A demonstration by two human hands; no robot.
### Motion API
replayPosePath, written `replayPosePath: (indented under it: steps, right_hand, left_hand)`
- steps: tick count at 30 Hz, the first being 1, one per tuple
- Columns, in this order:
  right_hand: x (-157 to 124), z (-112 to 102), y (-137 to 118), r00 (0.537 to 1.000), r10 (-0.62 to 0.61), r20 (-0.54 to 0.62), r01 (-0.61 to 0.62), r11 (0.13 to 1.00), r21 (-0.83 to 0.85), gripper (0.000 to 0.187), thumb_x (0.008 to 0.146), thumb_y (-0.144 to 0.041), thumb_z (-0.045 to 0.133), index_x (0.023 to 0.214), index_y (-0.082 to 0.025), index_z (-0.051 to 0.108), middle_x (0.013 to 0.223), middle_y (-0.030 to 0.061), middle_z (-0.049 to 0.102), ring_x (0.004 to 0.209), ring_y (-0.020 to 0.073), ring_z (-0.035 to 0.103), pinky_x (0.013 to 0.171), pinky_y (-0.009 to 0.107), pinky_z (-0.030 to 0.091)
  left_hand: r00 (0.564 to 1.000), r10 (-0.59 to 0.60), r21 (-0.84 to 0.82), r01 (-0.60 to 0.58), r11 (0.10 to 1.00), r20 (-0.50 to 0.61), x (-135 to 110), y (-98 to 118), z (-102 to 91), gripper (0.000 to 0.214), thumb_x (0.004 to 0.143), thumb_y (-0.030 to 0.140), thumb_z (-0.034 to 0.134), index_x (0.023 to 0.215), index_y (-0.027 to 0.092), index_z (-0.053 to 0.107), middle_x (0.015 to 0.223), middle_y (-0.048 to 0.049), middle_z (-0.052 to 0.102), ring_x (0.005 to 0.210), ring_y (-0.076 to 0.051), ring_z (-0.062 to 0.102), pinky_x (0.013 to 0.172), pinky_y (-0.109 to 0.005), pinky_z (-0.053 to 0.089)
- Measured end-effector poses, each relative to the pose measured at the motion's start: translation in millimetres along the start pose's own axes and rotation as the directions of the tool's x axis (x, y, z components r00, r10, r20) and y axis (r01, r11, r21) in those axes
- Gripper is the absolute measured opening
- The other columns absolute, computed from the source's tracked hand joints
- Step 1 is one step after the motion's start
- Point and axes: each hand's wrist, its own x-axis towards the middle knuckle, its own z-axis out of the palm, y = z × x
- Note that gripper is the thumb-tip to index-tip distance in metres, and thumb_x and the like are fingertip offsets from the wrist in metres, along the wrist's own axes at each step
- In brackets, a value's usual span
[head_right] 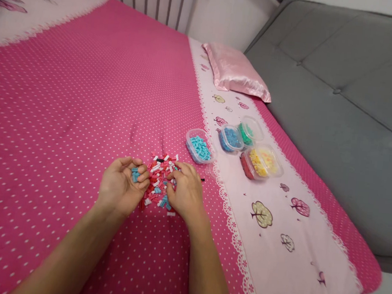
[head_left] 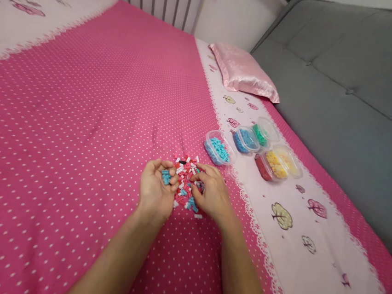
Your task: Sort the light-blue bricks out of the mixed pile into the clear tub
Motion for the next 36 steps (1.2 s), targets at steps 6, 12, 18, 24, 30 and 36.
replayPosePath:
  steps: [6, 12, 18, 24, 30, 36]
  right_hand:
    - [-1.0, -3.2, -1.9, 0.999, 0.004, 0.040, -0.004, 1.000, -0.007, 0.016, 0.075, -0.022, 0.060, 0.085, -0.021, 0.073, 0.127, 0.0082, 0.057, 0.118, 0.0262, 0.046, 0.102, 0.046, 0.036]
    - [-0.4, -3.3, -3.4, 1.000, 0.017, 0.018, -0.017, 1.000, 0.002, 0.012, 0.074, -0.022, 0.063, 0.079, -0.020, 0.073, 0.126, 0.0086, 0.058, 0.118, 0.0261, 0.047, 0.102, 0.045, 0.036]
    - [2.0, -13.0, -5.3, 0.979, 0.041, -0.199, -0.029, 0.998, 0.060, 0.007, 0.073, -0.023, 0.064, 0.072, -0.021, 0.071, 0.116, 0.0088, 0.064, 0.113, 0.0254, 0.052, 0.100, 0.046, 0.039]
    - [0.0, -29.4, -21.8, 0.899, 0.120, -0.421, -0.027, 0.975, 0.220, 0.009, 0.078, -0.023, 0.062, 0.081, -0.021, 0.070, 0.108, 0.0083, 0.066, 0.105, 0.0211, 0.058, 0.096, 0.040, 0.043]
    - [-0.5, -31.1, -30.0, 0.914, 0.058, -0.401, 0.051, 0.965, 0.256, 0.016, 0.082, -0.024, 0.060, 0.093, -0.023, 0.071, 0.108, 0.0056, 0.066, 0.107, 0.0195, 0.056, 0.096, 0.039, 0.042]
    - [-6.5, -38.2, 0.3, 0.872, 0.398, -0.284, -0.284, 0.885, 0.368, 0.016, 0.078, -0.028, 0.060, 0.087, -0.018, 0.069, 0.086, 0.0048, 0.070, 0.078, 0.0183, 0.064, 0.074, 0.033, 0.049]
  left_hand:
    - [1.000, -0.009, -0.008, 0.009, 1.000, -0.013, 0.0, -0.6, 0.0, 0.027, 0.082, 0.020, 0.035, 0.059, 0.016, 0.047, 0.048, 0.0013, 0.040, 0.039, -0.008, 0.034, 0.034, -0.017, 0.026]
    - [1.000, -0.004, -0.002, 0.004, 1.000, 0.004, 2.1, -0.8, -2.1, 0.028, 0.082, 0.019, 0.035, 0.058, 0.015, 0.048, 0.049, 0.0004, 0.042, 0.039, -0.008, 0.036, 0.035, -0.017, 0.029]
    - [1.000, -0.009, 0.001, 0.009, 1.000, -0.006, 2.0, -3.7, 0.3, 0.028, 0.083, 0.017, 0.034, 0.063, 0.012, 0.052, 0.058, -0.0047, 0.052, 0.048, -0.010, 0.048, 0.045, -0.019, 0.043]
    - [0.994, -0.075, 0.037, 0.072, 0.997, 0.074, -2.0, -8.8, 5.6, 0.028, 0.086, 0.017, 0.035, 0.070, 0.009, 0.057, 0.065, -0.0079, 0.058, 0.058, -0.014, 0.057, 0.056, -0.024, 0.052]
    - [0.961, -0.215, 0.043, 0.210, 0.977, 0.175, -4.1, -11.6, 6.2, 0.027, 0.088, 0.019, 0.035, 0.075, 0.009, 0.058, 0.071, -0.0066, 0.060, 0.059, -0.012, 0.058, 0.057, -0.025, 0.052]
    - [0.991, -0.119, 0.075, 0.113, 0.991, 0.069, 1.6, -5.8, 2.4, 0.027, 0.085, 0.019, 0.035, 0.068, 0.010, 0.055, 0.060, -0.0051, 0.054, 0.050, -0.011, 0.050, 0.046, -0.020, 0.043]
